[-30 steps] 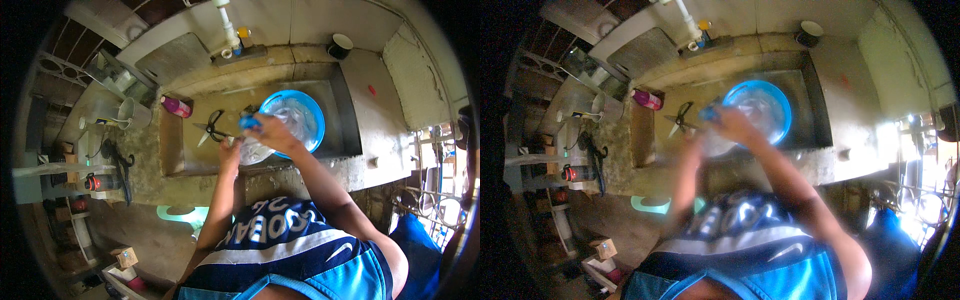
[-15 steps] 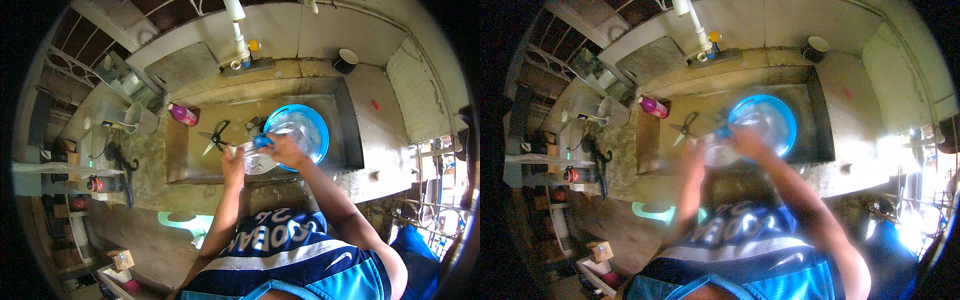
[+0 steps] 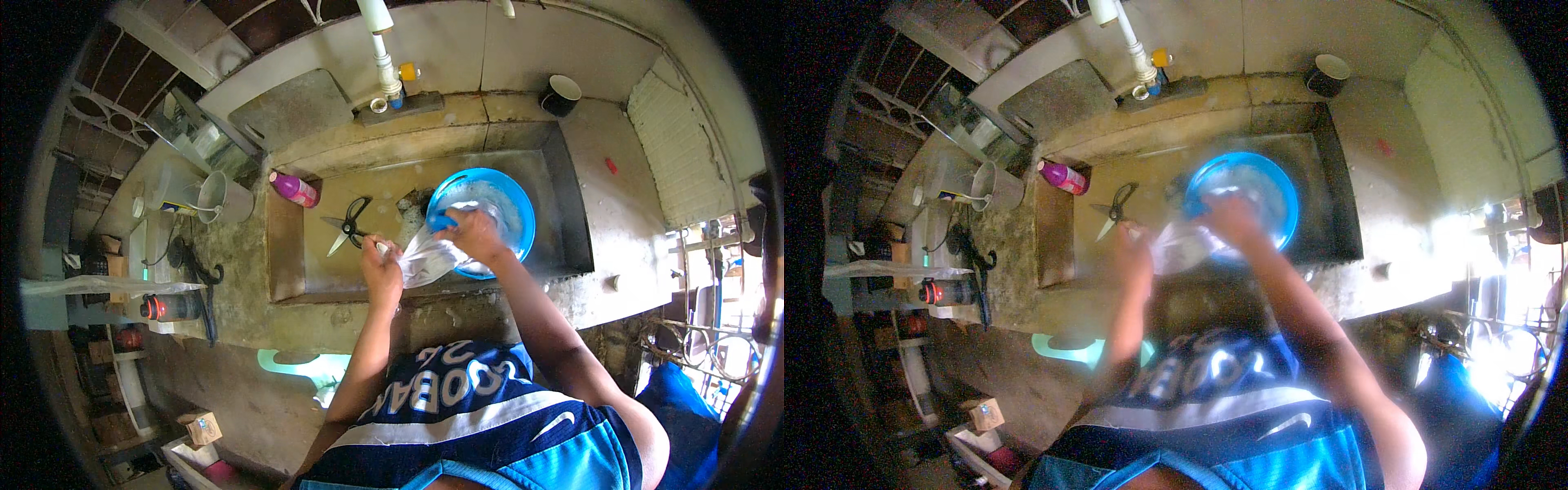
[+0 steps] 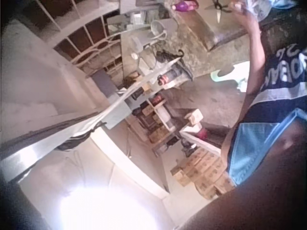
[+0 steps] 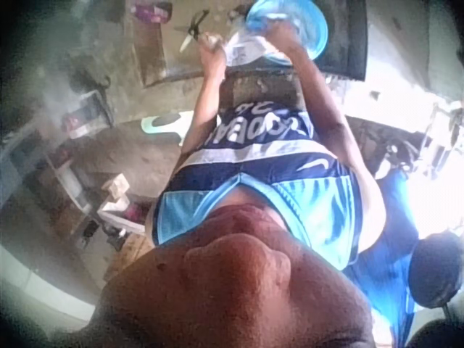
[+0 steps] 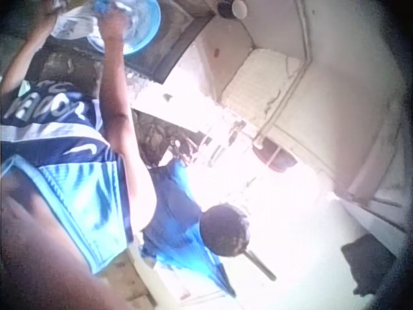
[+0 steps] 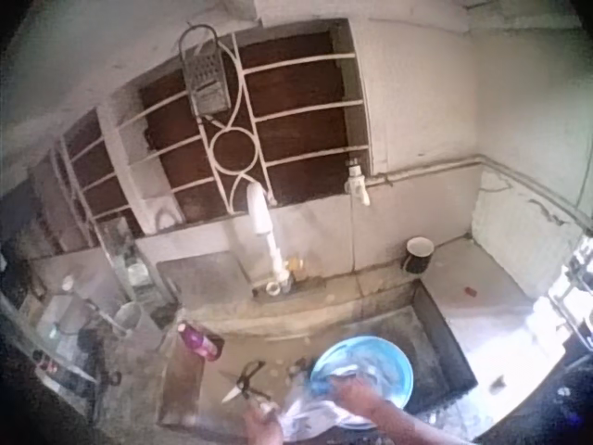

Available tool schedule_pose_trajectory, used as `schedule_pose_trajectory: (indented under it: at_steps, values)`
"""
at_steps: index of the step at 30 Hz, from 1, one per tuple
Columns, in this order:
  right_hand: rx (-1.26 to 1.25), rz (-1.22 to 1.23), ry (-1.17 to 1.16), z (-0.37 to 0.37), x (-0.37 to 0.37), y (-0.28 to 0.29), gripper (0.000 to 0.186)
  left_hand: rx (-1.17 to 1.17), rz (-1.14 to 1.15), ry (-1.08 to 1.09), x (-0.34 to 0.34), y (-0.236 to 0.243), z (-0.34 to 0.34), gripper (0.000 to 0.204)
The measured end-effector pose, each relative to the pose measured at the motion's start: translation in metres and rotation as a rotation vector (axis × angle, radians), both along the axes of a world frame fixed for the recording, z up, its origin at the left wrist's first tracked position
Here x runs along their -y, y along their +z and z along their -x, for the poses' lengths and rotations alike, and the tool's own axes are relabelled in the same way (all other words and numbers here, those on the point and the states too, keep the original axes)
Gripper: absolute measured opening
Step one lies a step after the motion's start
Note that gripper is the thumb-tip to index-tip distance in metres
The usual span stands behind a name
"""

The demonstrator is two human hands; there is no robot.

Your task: The person washes a white garment by hand in a blue basin filled with soapy water. They repeatedly scrub the fabric with a blue brush, rinse it, and wring it out. The garment is then placed on a nearby shelf.

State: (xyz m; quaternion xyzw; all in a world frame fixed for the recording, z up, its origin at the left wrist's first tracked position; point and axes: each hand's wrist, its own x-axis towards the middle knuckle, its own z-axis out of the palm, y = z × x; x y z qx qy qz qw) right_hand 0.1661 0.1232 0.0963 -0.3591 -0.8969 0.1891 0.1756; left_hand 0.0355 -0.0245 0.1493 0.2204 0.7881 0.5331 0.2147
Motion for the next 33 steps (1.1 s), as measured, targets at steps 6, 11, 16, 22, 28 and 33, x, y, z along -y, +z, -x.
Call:
schedule_pose_trajectory:
  at_steps: [6,11,16,22,28,33]
  values:
    - [-0.149,0.168,0.122,0.000,0.004,0.027,0.039,-0.013,0.038,-0.088,0.009,-0.057,0.015,0.026]
    - [-0.037,0.130,0.088,-0.007,-0.007,-0.018,0.039,-0.283,0.354,-0.514,0.010,-0.032,0.011,0.032]
    - [-0.272,0.391,-0.106,-0.020,-0.024,0.031,0.036,-0.360,0.399,-0.439,0.012,-0.035,0.014,0.030]
    - [-0.192,0.271,0.313,-0.018,0.011,0.016,0.042,0.198,-0.007,-0.232,0.004,-0.038,0.011,0.031]
    - [-0.099,0.198,0.047,-0.017,-0.027,0.008,0.044,0.031,0.131,-0.275,0.003,-0.026,0.016,0.034]
    - [0.005,0.393,0.274,0.000,0.000,0.013,0.044,0.134,0.074,-0.255,0.002,-0.014,0.000,0.035]
